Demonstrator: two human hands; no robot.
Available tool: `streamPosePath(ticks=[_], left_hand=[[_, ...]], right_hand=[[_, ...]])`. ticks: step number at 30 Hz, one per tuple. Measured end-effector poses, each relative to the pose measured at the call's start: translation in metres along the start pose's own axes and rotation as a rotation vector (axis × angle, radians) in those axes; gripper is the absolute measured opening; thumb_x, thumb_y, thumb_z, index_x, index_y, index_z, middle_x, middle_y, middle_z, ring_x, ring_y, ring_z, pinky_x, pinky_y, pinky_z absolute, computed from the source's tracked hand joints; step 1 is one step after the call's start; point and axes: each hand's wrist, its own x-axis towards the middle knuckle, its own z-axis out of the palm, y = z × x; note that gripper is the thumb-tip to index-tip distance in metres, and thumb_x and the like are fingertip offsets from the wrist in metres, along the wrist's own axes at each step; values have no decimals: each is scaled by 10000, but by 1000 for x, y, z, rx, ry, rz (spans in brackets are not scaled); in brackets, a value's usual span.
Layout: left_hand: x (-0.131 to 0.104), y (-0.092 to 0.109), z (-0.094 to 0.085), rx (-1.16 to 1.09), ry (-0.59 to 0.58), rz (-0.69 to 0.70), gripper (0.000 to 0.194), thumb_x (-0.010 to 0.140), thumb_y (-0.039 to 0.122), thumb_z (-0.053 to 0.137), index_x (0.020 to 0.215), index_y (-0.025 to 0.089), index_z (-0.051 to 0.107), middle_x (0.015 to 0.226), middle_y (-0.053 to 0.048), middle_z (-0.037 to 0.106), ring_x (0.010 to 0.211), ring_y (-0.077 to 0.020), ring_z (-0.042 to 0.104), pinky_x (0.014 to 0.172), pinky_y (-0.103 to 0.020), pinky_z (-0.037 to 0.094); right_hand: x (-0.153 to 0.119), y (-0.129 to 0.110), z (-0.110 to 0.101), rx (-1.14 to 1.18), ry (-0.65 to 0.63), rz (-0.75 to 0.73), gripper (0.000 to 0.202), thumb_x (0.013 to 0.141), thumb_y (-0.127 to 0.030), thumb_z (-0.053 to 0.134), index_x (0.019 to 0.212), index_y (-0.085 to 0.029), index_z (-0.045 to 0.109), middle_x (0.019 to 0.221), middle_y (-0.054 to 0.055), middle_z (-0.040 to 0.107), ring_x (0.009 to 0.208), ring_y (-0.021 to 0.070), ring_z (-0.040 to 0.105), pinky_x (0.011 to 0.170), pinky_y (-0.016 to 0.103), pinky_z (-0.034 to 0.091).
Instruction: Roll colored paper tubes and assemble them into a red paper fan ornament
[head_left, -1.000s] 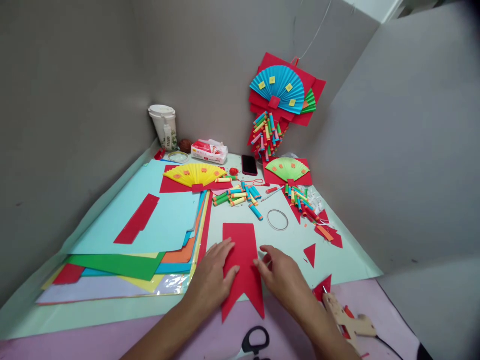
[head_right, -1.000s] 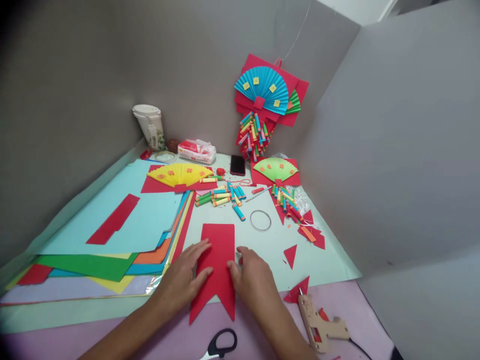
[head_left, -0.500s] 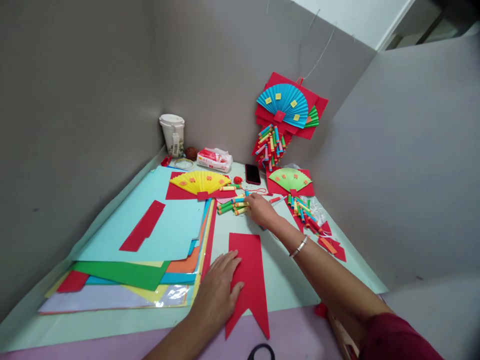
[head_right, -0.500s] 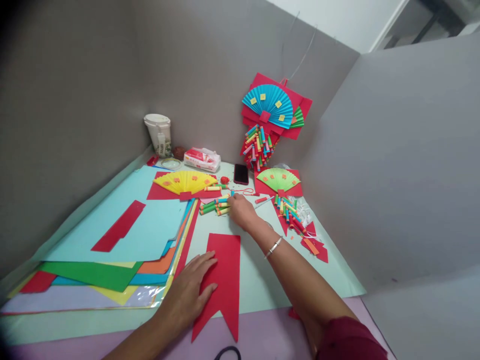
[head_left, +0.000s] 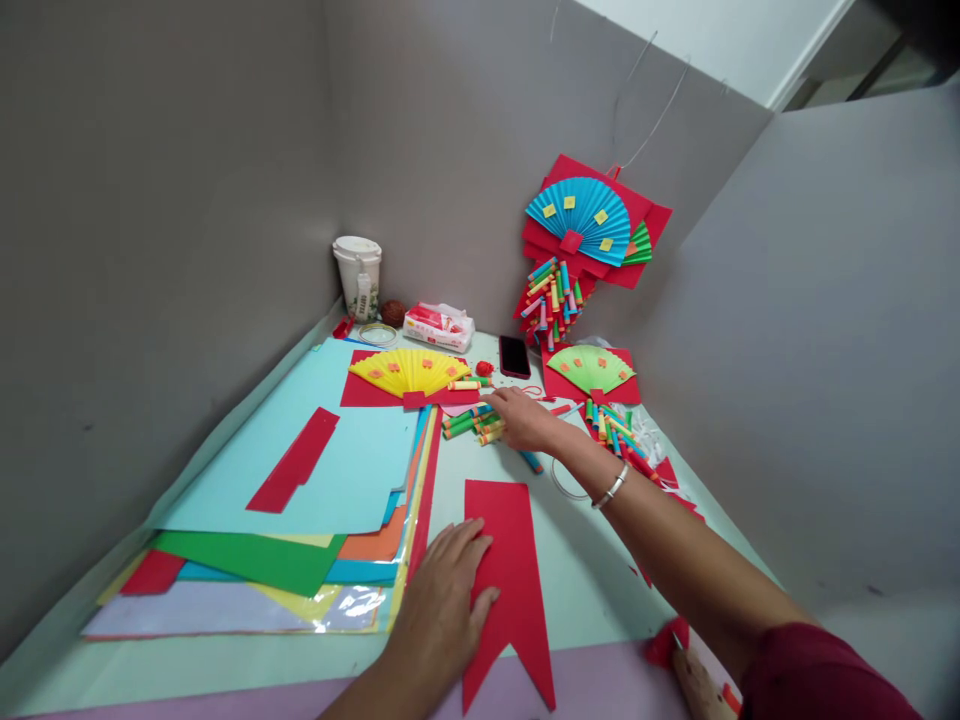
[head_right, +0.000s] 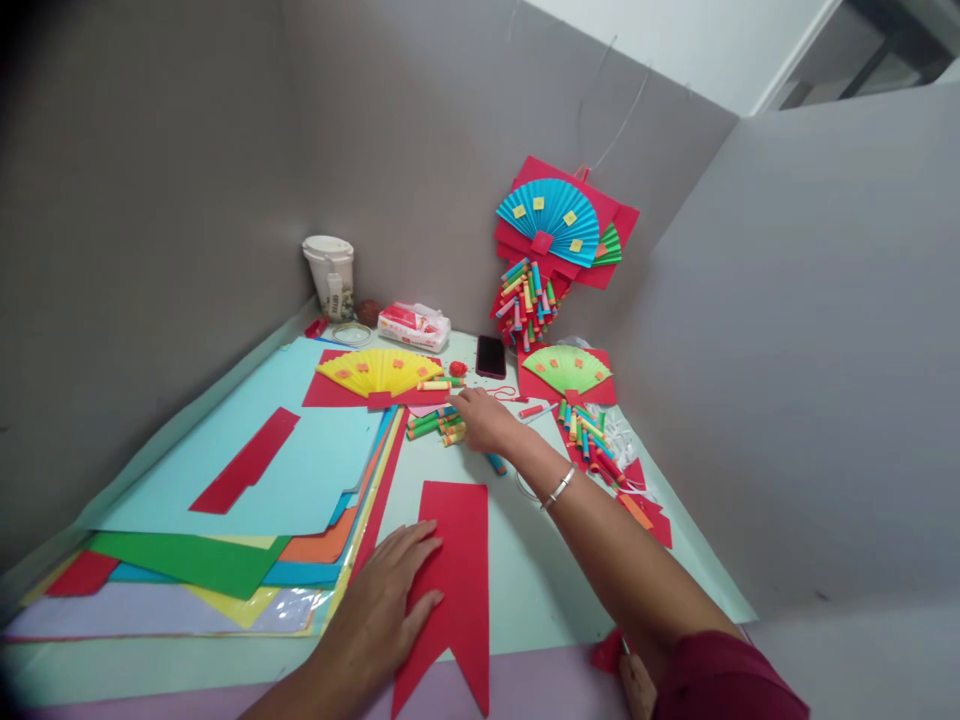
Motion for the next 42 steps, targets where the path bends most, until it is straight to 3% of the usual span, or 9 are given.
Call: streamPosePath(ticks=[7, 17, 23, 30, 34, 42], left_hand=[[-1, 0, 1, 9, 73, 24, 397, 817, 158, 582, 1208, 132, 643, 1344, -173, 610, 1253, -318, 559, 1044, -526, 474], [1, -5, 8, 21, 140, 68, 371, 828, 163, 582, 1193, 126, 640, 1316, -181, 623, 1225, -324, 578, 1017, -533, 498], [-1, -3, 4, 14, 118, 57, 358, 827, 160, 583, 1178, 132, 643, 1308, -179, 626, 1220, -320, 579, 1017, -535, 496], [0, 0, 2, -2, 99, 40, 352, 822, 144, 577, 1166, 117, 647, 1310, -189, 620, 1227, -320, 572, 1026, -541, 486], [-1, -2, 3, 8, 119, 53, 360, 814, 137, 580, 1167, 119, 647, 1304, -188, 627, 1222, -318, 578, 1020, -537, 493], [-1, 1, -1, 3, 132, 45, 356, 787, 116, 590, 1133, 143, 667, 1295, -167, 641, 1207, -312, 592, 1015, -515, 505]], right_hand=[[30, 5, 0, 27, -138, -87, 636, 689, -212, 720, 1300, -176, 545, 1233, 153, 588, 1112, 316, 542, 908, 394, 456], [8, 11, 0, 103, -185, -142, 601, 683, -199, 686, 1275, -198, 585, 1224, 134, 571, 1124, 311, 530, 897, 370, 448], [11, 13, -2, 179, -207, -114, 603, 649, -193, 724, 1244, -217, 625, 1237, 115, 599, 1138, 300, 552, 887, 322, 450], [32, 28, -13, 251, -176, 57, 428, 888, -391, 576, 1274, -209, 606, 1268, 77, 644, 1113, 245, 617, 878, 291, 470], [49, 23, -8, 204, -191, 185, 322, 922, -396, 584, 1136, -168, 658, 1093, 83, 698, 981, 244, 662, 841, 362, 511], [69, -1, 3, 221, -192, 191, 301, 944, -333, 587, 1198, -172, 595, 1211, 88, 615, 1025, 220, 630, 871, 429, 539]])
